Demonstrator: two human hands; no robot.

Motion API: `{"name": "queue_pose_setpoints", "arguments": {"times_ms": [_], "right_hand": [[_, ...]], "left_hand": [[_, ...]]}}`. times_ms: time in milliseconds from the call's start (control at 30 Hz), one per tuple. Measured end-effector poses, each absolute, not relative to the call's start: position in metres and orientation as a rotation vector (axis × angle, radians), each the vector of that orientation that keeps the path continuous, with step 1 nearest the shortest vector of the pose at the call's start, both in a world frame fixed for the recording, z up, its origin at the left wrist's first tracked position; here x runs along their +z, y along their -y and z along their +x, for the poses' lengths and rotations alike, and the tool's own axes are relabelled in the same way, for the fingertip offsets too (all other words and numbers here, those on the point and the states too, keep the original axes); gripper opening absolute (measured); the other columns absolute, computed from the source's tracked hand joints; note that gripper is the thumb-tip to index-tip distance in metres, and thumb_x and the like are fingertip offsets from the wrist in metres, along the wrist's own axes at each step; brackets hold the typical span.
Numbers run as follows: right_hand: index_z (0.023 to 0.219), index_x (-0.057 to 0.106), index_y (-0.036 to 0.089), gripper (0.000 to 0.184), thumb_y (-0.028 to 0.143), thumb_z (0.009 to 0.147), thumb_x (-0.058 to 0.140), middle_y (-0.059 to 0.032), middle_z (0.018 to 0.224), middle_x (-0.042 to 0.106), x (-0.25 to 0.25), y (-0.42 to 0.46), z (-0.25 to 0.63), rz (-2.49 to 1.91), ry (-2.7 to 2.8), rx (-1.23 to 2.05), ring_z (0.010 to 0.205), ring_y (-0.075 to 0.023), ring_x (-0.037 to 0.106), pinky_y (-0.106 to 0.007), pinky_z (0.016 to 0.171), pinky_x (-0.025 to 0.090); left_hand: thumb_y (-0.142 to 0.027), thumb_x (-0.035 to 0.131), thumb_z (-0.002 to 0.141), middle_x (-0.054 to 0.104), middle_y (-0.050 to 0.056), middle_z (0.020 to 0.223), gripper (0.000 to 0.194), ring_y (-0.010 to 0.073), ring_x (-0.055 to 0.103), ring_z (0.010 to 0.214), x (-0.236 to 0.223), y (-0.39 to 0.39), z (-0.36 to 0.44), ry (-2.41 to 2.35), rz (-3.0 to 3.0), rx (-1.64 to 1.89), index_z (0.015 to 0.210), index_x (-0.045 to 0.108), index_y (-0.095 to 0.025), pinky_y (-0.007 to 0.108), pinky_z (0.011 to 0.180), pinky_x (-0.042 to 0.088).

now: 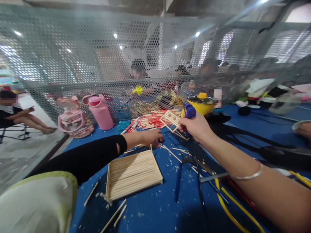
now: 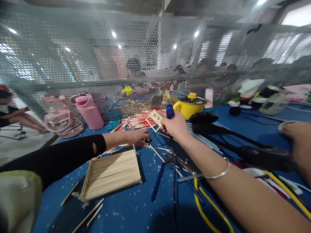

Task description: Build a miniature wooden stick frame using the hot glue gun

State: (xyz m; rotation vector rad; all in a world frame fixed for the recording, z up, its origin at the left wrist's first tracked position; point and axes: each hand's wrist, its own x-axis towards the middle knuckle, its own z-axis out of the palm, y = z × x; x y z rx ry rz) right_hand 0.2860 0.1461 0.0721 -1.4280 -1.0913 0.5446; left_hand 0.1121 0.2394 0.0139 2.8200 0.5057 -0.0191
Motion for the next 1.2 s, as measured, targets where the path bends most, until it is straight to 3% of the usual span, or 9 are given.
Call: {"name": "queue_pose_setpoints", "arguments": {"times_ms": [100,167,300,533,733,967,1200], "right_hand": [[0.056,0.048,0.021,0.015,0.011,0.058,0.058,0.0046,0.039,0.051,0.071,-0.149,0.282,-1.409,1.110,0.590,0.036,-0.0132,0.052,-0.025,0.036,0.042],[0.058,0.049,0.021,0.014,0.011,0.058,0.059,0.0043,0.040,0.053,0.068,-0.151,0.279,-1.401,1.132,0.620,0.037,-0.0141,0.053,-0.025,0.036,0.043],[0.058,0.049,0.021,0.014,0.010,0.058,0.058,0.0041,0.039,0.054,0.066,-0.155,0.277,-1.391,1.165,0.648,0.035,-0.0141,0.053,-0.024,0.035,0.044],[0.058,0.046,0.021,0.017,0.009,0.057,0.057,0.0028,0.039,0.055,0.073,-0.159,0.277,-1.380,1.125,0.694,0.037,-0.0147,0.055,-0.025,0.037,0.047],[0.056,0.046,0.021,0.018,0.008,0.055,0.059,0.0018,0.039,0.055,0.075,-0.166,0.276,-1.379,1.099,0.732,0.036,-0.0154,0.055,-0.024,0.033,0.047],[0.052,0.049,0.020,0.018,0.006,0.054,0.059,0.0010,0.039,0.055,0.074,-0.175,0.261,-1.384,1.122,0.757,0.037,-0.0159,0.055,-0.024,0.033,0.046],[0.050,0.054,0.019,0.012,0.012,0.054,0.062,0.0024,0.040,0.055,0.062,-0.200,0.240,-1.475,1.280,0.682,0.038,-0.0137,0.054,-0.021,0.037,0.039]], "left_hand": [[-0.023,0.066,0.072,0.070,0.007,0.087,0.005,0.0203,0.062,0.082,0.019,-0.239,0.090,-0.513,2.828,-0.118,0.073,0.071,-0.021,0.026,0.077,0.045],[-0.026,0.065,0.073,0.069,0.006,0.072,0.012,0.0191,0.061,0.070,0.028,-0.237,0.074,-0.558,2.827,-0.181,0.063,0.069,-0.021,0.026,0.069,0.046],[-0.037,0.057,0.082,0.072,0.008,0.088,0.024,0.0200,0.063,0.079,0.050,-0.227,0.080,-0.623,2.860,-0.162,0.089,0.072,-0.021,0.027,0.073,0.045],[-0.027,0.061,0.081,0.066,0.011,0.116,0.036,0.0226,0.060,0.103,0.041,-0.187,0.174,-0.285,2.920,-0.269,0.116,0.063,-0.017,0.030,0.087,0.044],[-0.018,0.061,0.080,0.067,0.013,0.110,0.031,0.0249,0.060,0.102,0.029,-0.181,0.200,-0.217,2.925,-0.345,0.111,0.066,-0.016,0.032,0.085,0.044],[-0.016,0.072,0.068,0.074,0.008,0.091,0.033,0.0202,0.065,0.075,0.027,-0.207,0.165,-0.432,2.734,-0.410,0.102,0.070,-0.013,0.027,0.066,0.047],[-0.012,0.056,0.080,0.073,0.004,0.105,0.042,0.0146,0.066,0.090,0.047,-0.222,0.113,-0.638,2.543,-0.226,0.121,0.061,-0.019,0.023,0.079,0.046]]}}
